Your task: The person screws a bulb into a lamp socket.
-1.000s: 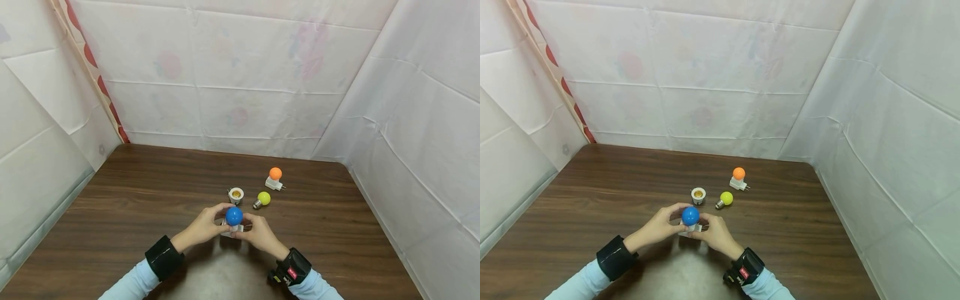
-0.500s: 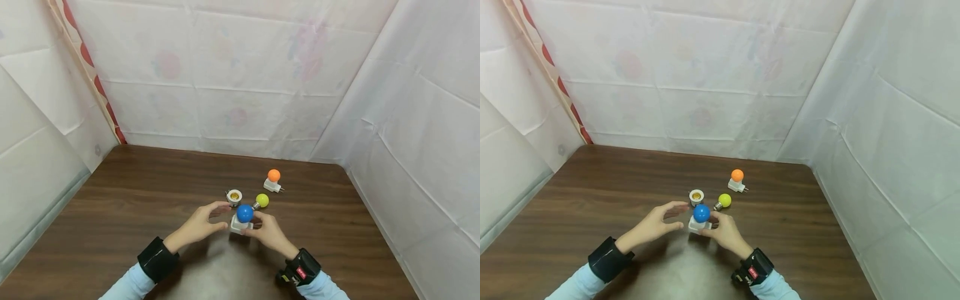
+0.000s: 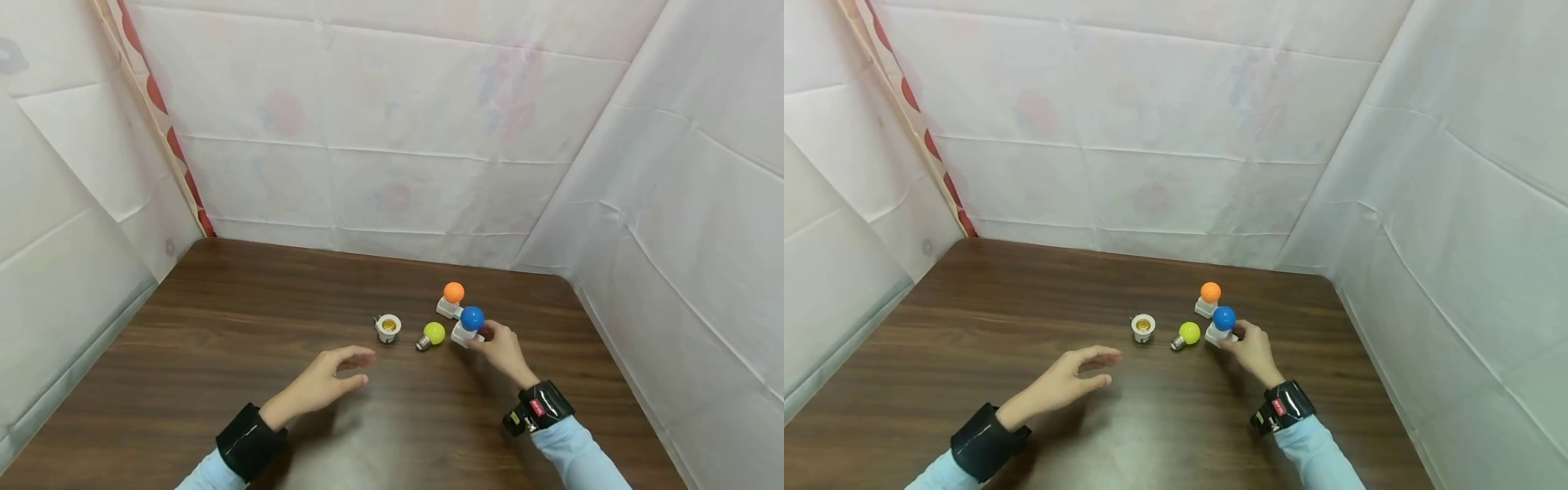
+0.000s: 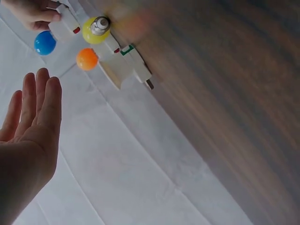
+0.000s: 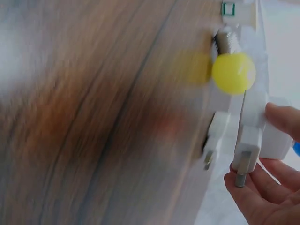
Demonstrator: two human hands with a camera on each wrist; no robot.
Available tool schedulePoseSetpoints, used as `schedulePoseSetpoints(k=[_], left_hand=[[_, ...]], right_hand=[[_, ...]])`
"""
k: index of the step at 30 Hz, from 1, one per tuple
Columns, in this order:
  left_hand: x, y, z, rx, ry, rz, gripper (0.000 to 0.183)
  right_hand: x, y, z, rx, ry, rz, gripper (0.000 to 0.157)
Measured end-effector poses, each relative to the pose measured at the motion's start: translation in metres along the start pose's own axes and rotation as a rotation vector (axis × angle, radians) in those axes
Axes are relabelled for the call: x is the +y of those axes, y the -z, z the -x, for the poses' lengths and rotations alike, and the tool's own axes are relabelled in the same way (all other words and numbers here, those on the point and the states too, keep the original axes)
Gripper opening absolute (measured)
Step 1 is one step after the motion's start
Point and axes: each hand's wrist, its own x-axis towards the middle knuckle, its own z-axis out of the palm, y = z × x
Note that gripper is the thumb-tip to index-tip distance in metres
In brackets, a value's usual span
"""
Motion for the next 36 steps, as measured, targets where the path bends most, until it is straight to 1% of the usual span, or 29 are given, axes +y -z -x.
schedulePoseSetpoints(k=[4, 12, 14, 21, 25, 30, 36], left_hand=[[-0.002, 0.0, 0.001, -0.014, -0.004, -0.003, 0.039], [-0.005, -0.001, 0.005, -0.01, 0.012, 0.019, 0.038], [-0.006, -0.001, 0.005, -0.01, 0.012, 0.027, 0.037], [-0.009, -0.003, 0.006, -0.02, 0.002, 0.044, 0.037], [-0.01, -0.007, 0.007, -0.023, 0.002, 0.059, 0.036], [-0.01, -0.013, 0.008, -0.039, 0.017, 0.076, 0.035], [-0.009, -0.015, 0.008, -0.049, 0.048, 0.078, 0.034]], right_hand=[[0.006, -0.002, -0.012, -0.003, -0.028, 0.036, 0.042], [0.002, -0.015, -0.027, -0.079, -0.068, 0.059, 0.047], [0.003, -0.018, -0.029, -0.093, -0.067, 0.061, 0.047], [0.005, -0.025, -0.037, -0.099, -0.09, 0.044, 0.049], [0.004, -0.027, -0.04, -0.113, -0.087, 0.045, 0.049], [0.0, -0.027, -0.041, -0.125, -0.093, 0.047, 0.05], [0.0, -0.026, -0.043, -0.116, -0.107, 0.028, 0.05]])
